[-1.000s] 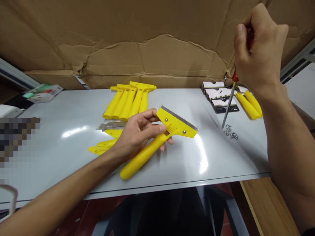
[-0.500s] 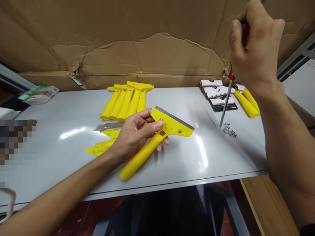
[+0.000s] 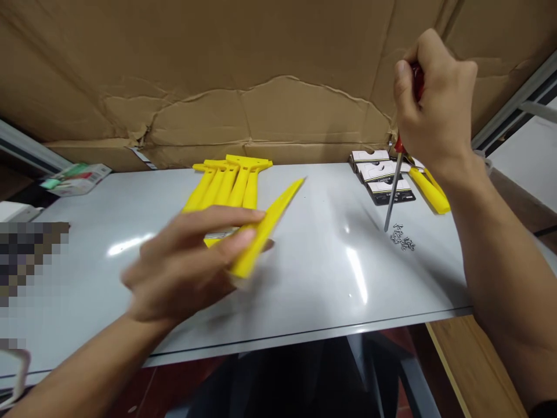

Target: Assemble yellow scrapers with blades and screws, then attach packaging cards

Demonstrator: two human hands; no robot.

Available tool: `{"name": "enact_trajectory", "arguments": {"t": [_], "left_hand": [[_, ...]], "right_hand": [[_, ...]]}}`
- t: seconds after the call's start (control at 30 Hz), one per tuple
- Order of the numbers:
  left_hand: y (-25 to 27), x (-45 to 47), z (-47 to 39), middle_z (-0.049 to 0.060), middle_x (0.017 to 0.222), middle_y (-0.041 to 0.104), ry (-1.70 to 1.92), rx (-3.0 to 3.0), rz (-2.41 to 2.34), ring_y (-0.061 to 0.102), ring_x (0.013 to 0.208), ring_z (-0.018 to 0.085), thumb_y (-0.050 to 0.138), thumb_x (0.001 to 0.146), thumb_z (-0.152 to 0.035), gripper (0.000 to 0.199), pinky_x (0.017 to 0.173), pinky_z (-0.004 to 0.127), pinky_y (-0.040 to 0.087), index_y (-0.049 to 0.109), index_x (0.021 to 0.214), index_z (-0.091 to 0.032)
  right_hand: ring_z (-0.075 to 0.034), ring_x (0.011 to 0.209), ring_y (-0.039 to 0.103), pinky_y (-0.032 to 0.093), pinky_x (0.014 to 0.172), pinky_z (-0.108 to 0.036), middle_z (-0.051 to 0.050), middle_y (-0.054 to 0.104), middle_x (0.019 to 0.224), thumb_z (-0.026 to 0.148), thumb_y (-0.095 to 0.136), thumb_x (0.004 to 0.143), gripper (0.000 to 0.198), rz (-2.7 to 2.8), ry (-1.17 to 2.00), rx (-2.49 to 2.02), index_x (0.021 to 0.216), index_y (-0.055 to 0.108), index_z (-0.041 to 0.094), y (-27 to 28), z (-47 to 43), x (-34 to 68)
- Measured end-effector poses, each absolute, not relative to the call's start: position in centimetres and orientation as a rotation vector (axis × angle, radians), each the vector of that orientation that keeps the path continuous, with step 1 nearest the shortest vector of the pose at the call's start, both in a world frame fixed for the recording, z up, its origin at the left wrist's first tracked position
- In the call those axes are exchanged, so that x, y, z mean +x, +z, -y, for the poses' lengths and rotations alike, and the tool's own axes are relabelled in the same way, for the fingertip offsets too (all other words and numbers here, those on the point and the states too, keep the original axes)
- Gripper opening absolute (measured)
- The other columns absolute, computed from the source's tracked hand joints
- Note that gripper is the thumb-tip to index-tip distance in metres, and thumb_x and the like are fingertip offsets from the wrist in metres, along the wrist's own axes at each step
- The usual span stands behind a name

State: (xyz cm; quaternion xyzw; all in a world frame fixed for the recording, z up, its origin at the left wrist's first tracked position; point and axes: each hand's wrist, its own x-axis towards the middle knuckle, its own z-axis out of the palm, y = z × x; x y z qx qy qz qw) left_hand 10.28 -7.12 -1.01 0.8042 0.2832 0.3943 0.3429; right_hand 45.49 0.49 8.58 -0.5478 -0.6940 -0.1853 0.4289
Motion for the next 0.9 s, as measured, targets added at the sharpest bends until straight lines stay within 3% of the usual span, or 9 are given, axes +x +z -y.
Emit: {"name": "enact_trajectory", "arguments": {"t": [0.13, 0.23, 0.37, 0.5, 0.63, 0.8, 0.9], "left_hand": [[-2.8, 10.8, 6.5, 0.000, 0.110, 0.079, 0.952, 2.418, -0.609, 0.074, 0.116, 0.035, 0.077, 0.087, -0.021, 0.024, 0.087, 0.055, 0.068, 0.079, 0.103, -0.039], [-3.0, 12.0, 6.6, -0.001, 0.108, 0.079, 0.734, 2.404, -0.556, 0.074, 0.117, 0.035, 0.076, 0.087, -0.020, 0.023, 0.092, 0.053, 0.067, 0.080, 0.098, -0.039], [-2.9, 11.9, 7.4, -0.002, 0.104, 0.077, 0.766, 2.245, -0.606, 0.075, 0.115, 0.033, 0.078, 0.085, -0.020, 0.026, 0.090, 0.048, 0.071, 0.080, 0.100, -0.041], [-3.8, 11.2, 8.0, -0.001, 0.114, 0.077, 0.796, 2.437, -0.527, 0.073, 0.121, 0.035, 0.072, 0.090, -0.020, 0.029, 0.093, 0.051, 0.072, 0.079, 0.109, -0.041], [-3.8, 11.5, 8.2, -0.006, 0.130, 0.074, 0.884, 2.879, -0.297, 0.070, 0.127, 0.030, 0.064, 0.093, -0.011, 0.038, 0.093, 0.043, 0.073, 0.076, 0.116, -0.038], [-2.4, 12.3, 8.1, -0.002, 0.136, 0.071, 1.149, 3.549, 0.165, 0.067, 0.131, 0.032, 0.073, 0.087, -0.007, 0.025, 0.096, 0.034, 0.070, 0.078, 0.104, -0.024], [-2.3, 12.3, 8.0, -0.003, 0.133, 0.072, 1.096, 3.517, 0.133, 0.071, 0.125, 0.030, 0.072, 0.088, -0.008, 0.026, 0.090, 0.033, 0.072, 0.078, 0.105, -0.026]], "right_hand": [[-0.010, 0.065, 0.029, 0.022, 0.074, -0.029, -0.002, 0.044, 0.074, 0.034, 0.038, 0.102, 0.020, 1.718, -0.468, -1.372, 0.088, 0.042, 0.019, 8.2, -0.9, 45.6], [-0.010, 0.063, 0.029, 0.022, 0.073, -0.028, -0.003, 0.044, 0.073, 0.032, 0.039, 0.101, 0.020, 1.717, -0.480, -1.349, 0.087, 0.042, 0.019, 8.1, -0.8, 45.3], [-0.010, 0.066, 0.027, 0.023, 0.074, -0.029, -0.003, 0.042, 0.076, 0.031, 0.039, 0.101, 0.018, 1.729, -0.472, -1.322, 0.088, 0.038, 0.018, 8.6, 0.1, 44.6], [-0.011, 0.070, 0.027, 0.025, 0.078, -0.029, -0.004, 0.040, 0.081, 0.032, 0.037, 0.101, 0.018, 1.750, -0.473, -1.317, 0.089, 0.035, 0.018, 9.0, 0.8, 44.2], [-0.010, 0.071, 0.027, 0.026, 0.080, -0.028, -0.004, 0.040, 0.083, 0.032, 0.035, 0.101, 0.017, 1.781, -0.490, -1.321, 0.090, 0.035, 0.018, 9.2, 0.9, 44.0], [-0.010, 0.072, 0.028, 0.026, 0.081, -0.027, -0.004, 0.042, 0.084, 0.032, 0.034, 0.101, 0.018, 1.776, -0.503, -1.392, 0.091, 0.035, 0.017, 9.2, 1.1, 43.7], [-0.010, 0.072, 0.029, 0.025, 0.081, -0.027, -0.004, 0.043, 0.085, 0.033, 0.034, 0.102, 0.019, 1.783, -0.513, -1.399, 0.091, 0.035, 0.018, 9.2, 1.2, 43.6]]}}
